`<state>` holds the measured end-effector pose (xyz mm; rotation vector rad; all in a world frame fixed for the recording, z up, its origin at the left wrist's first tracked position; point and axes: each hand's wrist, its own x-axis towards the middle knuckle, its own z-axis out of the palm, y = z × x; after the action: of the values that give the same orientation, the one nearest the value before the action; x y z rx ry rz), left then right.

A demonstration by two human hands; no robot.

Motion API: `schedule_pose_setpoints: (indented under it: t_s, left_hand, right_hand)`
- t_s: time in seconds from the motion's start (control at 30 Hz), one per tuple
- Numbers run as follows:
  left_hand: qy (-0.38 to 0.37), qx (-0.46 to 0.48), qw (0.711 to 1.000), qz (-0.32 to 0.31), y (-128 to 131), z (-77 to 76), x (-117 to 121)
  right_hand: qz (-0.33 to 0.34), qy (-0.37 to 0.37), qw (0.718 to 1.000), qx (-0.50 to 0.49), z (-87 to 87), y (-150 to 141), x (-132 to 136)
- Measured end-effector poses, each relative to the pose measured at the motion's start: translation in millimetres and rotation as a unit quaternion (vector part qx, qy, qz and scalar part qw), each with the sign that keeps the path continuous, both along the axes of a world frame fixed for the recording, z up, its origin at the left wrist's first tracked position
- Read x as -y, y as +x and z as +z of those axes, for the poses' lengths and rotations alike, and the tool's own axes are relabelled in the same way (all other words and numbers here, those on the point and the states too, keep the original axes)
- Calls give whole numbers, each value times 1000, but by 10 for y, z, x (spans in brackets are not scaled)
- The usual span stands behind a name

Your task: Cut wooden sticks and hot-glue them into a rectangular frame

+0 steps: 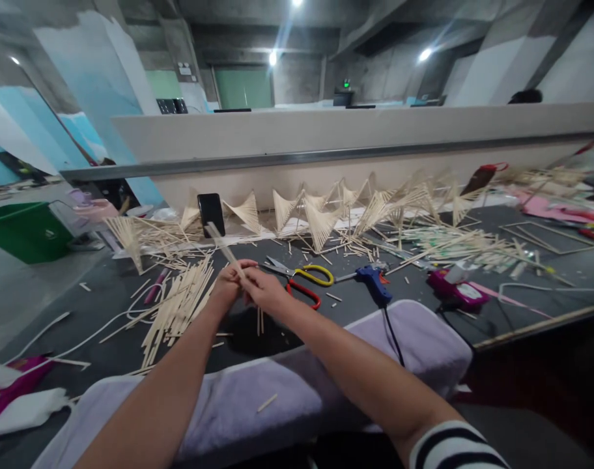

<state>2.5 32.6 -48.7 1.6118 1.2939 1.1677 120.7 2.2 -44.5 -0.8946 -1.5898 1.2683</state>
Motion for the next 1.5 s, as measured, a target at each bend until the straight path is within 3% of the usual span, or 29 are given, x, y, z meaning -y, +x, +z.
schedule_pose_setpoints:
  t_s: [0.07,0.23,0.4,0.53,0.67,0.77,0.87,1.0,1.03,1.1,1.2,1.27,1.37,1.43,1.5]
  left_hand:
    - [-1,54,998,-43,-5,-16,-15]
    - [-49,214,971,-93,-7,0,-23]
    - [-72,250,961,-92,-9,30,-2]
    - [-50,245,968,-8,-36,7,-50]
    - [-17,209,975,69,-197,65,-124]
    - [49,119,982,139,-475,169,-168]
    - [11,-119,979,163,-746,245,-201]
    - [-89,-425,896,91,-785,201,-224]
    - [-104,-465,876,78,-740,171,-223]
    - [-122,-487,862,65,-631,111,-209]
    - [-128,-462,877,37,-491,69,-156]
    - [-137,-412,901,4,-429,86,-101]
    - [-156,-173,967,-101,-356,143,-15]
    - [-170,26,971,-165,-322,164,6]
    - [-184,161,956,-161,-324,151,-32]
  right_hand:
    - [-18,26,999,4,-113,155,-112]
    - [20,-10,1000,-16,-256,247,-282]
    - [-57,-17,997,-50,-244,361,-395]
    - [-137,-83,978,-135,-252,433,-430]
    - [-104,-114,975,-160,-248,431,-424]
    - [-132,-93,968,-194,-205,479,-440]
    - [-153,-109,959,-214,-171,564,-476]
    - [-164,-126,960,-188,-208,576,-498]
    - [-171,-107,967,-153,-233,554,-495]
    - [-162,-29,986,-39,-294,492,-478]
    - [-83,113,979,148,-382,388,-432]
    - [-41,158,965,207,-412,328,-394]
    - [-22,173,959,221,-399,268,-336]
    - [-9,168,961,221,-366,250,-302]
    - [-4,153,965,212,-333,248,-280]
